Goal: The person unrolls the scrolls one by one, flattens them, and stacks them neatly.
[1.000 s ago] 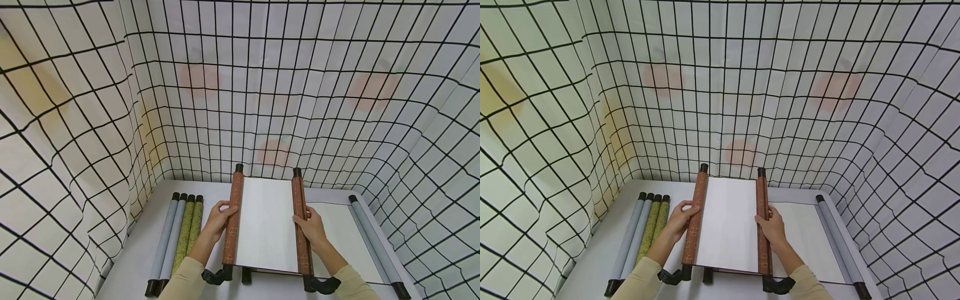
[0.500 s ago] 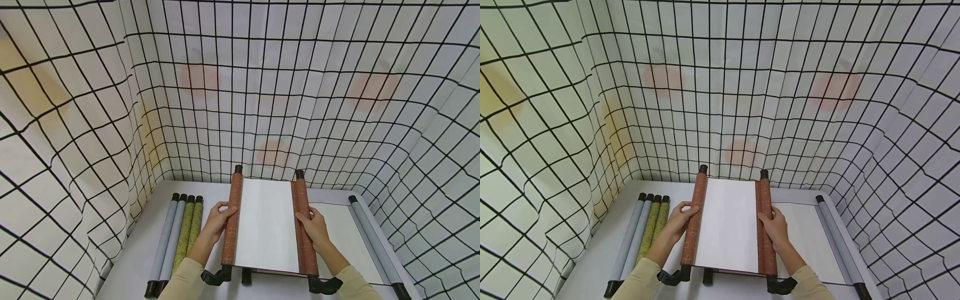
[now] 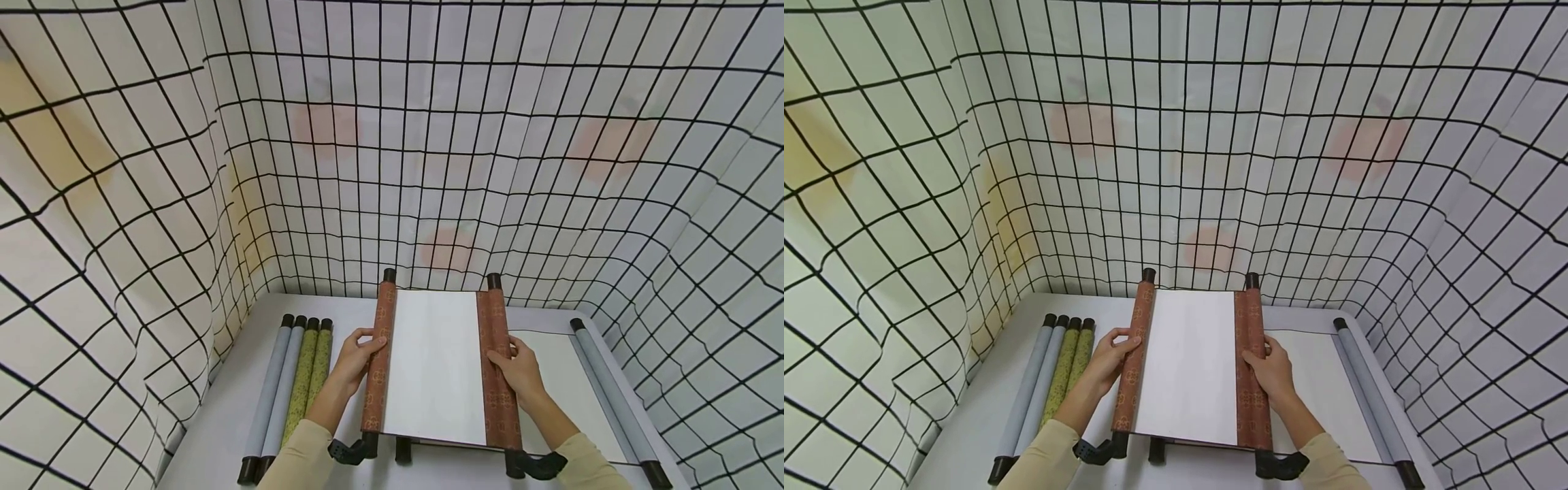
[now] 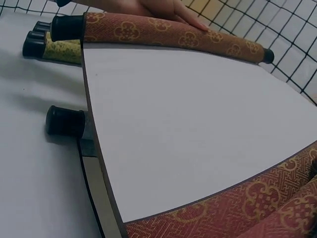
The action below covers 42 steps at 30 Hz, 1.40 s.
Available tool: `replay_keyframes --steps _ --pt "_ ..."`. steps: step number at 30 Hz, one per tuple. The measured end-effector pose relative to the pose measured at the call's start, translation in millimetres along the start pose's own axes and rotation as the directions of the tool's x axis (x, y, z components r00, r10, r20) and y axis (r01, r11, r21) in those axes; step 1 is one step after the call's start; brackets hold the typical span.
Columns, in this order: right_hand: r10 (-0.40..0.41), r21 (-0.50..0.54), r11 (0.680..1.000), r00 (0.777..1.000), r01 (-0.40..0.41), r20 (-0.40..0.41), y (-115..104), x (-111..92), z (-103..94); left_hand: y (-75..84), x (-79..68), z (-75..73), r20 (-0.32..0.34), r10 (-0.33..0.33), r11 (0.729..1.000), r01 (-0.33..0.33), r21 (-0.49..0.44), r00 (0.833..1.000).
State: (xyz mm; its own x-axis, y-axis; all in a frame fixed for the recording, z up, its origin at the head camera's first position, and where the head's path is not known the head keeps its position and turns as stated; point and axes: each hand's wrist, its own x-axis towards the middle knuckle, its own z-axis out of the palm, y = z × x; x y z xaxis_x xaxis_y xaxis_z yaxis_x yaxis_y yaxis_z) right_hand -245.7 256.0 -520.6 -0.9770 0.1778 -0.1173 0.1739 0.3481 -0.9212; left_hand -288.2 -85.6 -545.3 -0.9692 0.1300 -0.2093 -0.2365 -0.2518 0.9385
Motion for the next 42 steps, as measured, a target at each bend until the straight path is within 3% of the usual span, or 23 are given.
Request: replay_keyframes --steps 15,25,34,42 --pt "-0.028 0.08 0.996 0.999 0.027 0.019 -1 4 -3.0 -6.4 1.0 7.5 0.006 -0.051 0.998 0.051 -0.026 0.999" --pt "-0.015 0.156 0.988 0.999 0.009 0.04 0 4 -6.5 -9.9 1.7 10.5 0.004 0.008 0.983 -0.009 0.186 1.0" --pt "0.03 0.18 0.983 0.999 -0.035 0.029 7 5 -10.4 -10.2 0.6 6.9 0.019 0.015 0.989 -0.018 0.15 1.0" --pt "0.034 0.188 0.982 0.999 -0.038 0.022 7 4 -16.1 -7.6 -0.1 5.4 -0.006 0.027 0.998 -0.027 0.06 1.0"
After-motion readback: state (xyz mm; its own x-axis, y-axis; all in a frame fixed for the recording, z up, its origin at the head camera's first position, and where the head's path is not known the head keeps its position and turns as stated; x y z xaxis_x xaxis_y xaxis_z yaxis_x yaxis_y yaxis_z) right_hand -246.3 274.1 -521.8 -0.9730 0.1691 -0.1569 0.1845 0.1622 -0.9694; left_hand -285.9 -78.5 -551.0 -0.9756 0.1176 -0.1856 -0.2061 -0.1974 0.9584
